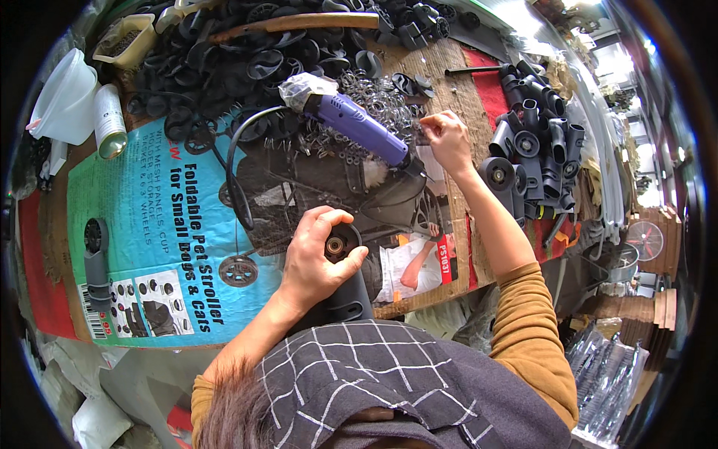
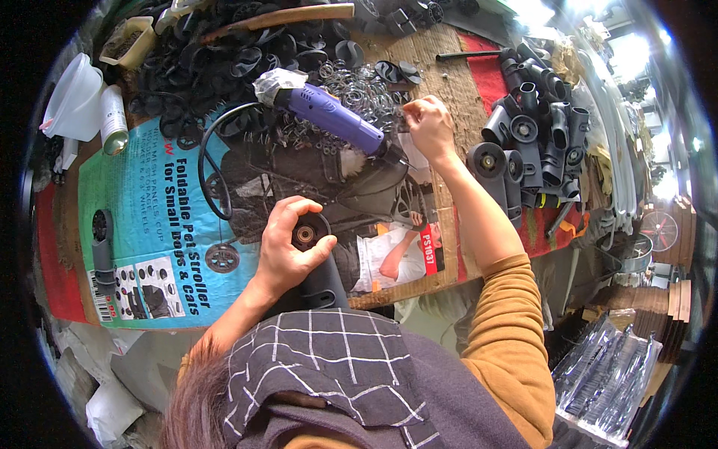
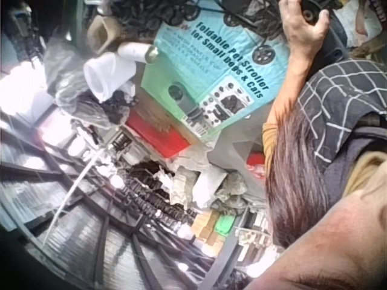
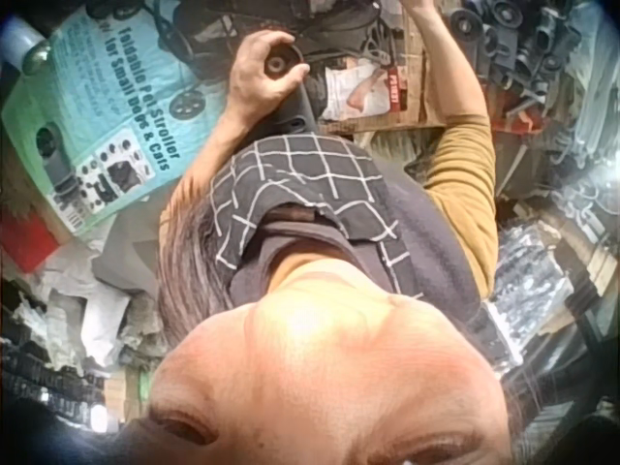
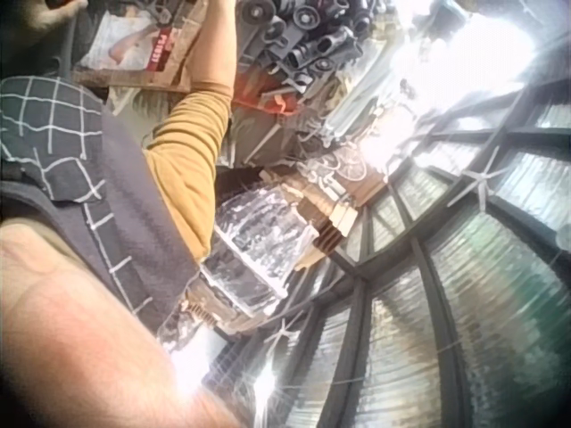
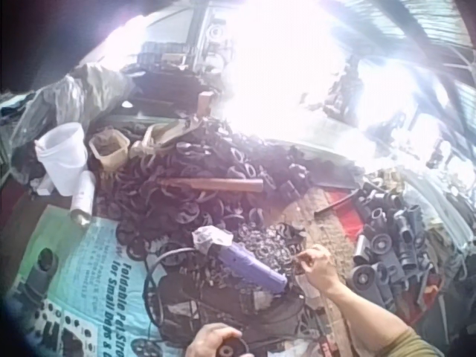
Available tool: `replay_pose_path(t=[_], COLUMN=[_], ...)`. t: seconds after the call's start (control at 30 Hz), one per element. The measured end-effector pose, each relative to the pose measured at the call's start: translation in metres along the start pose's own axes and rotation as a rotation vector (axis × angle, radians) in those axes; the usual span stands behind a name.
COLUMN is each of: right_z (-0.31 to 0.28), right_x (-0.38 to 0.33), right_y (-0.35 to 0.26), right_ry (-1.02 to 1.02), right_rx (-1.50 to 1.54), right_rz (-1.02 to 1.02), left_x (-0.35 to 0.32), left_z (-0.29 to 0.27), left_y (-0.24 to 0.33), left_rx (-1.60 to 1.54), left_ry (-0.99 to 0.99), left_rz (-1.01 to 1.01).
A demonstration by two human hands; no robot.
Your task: The person inserts bearings into caster housings and uses a rotary tool to smooth the edges. They then arrange the casters on a red tray, spray them with a can, and insert small metal pins into each unit.
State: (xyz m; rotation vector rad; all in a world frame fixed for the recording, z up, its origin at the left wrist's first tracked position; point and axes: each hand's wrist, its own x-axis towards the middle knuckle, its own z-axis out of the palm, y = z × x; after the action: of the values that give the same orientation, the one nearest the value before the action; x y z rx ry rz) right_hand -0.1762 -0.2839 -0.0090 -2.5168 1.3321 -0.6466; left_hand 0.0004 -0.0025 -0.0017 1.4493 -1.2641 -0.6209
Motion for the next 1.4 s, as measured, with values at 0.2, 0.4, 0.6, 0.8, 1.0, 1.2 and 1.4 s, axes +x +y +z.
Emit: replay_pose_path(t=[0.2, 0.4, 0.6, 0.8, 1.0, 1.2, 1.4], right_z=[0.002, -0.003, -0.044, -0.034, -0.028, -0.044, -0.074], right_x=[0.002, 0.004, -0.067, -0.114, -0.109, -0.109, -0.104], right_y=[0.008, -0.006, -0.098, -0.150, -0.147, -0.142, -0.116], right_ry=[0.035, -0.041, -0.164, -0.343, -0.413, -0.342, -0.192], right_rx=[-0.082, -0.111, 0.370, 0.353, 0.386, 0.435, 0.645], right_rz=[-0.288, -0.167, -0.064, -0.349, -0.325, -0.215, 0.325], left_x=[0.000, 0.001, 0.004, 0.004, 0.003, 0.003, 0.003], left_z=[0.000, -0.002, 0.006, 0.014, 0.015, 0.014, 0.015], left_y=[0.000, 0.002, -0.003, -0.007, -0.009, -0.007, -0.007], left_rx=[-0.009, 0.009, 0.006, -0.010, -0.019, -0.017, -0.013], left_ry=[-0.002, 0.004, 0.018, 0.041, 0.054, 0.055, 0.054], left_rz=[-0.007, 0.027, 0.048, 0.050, 0.053, 0.054, 0.083])
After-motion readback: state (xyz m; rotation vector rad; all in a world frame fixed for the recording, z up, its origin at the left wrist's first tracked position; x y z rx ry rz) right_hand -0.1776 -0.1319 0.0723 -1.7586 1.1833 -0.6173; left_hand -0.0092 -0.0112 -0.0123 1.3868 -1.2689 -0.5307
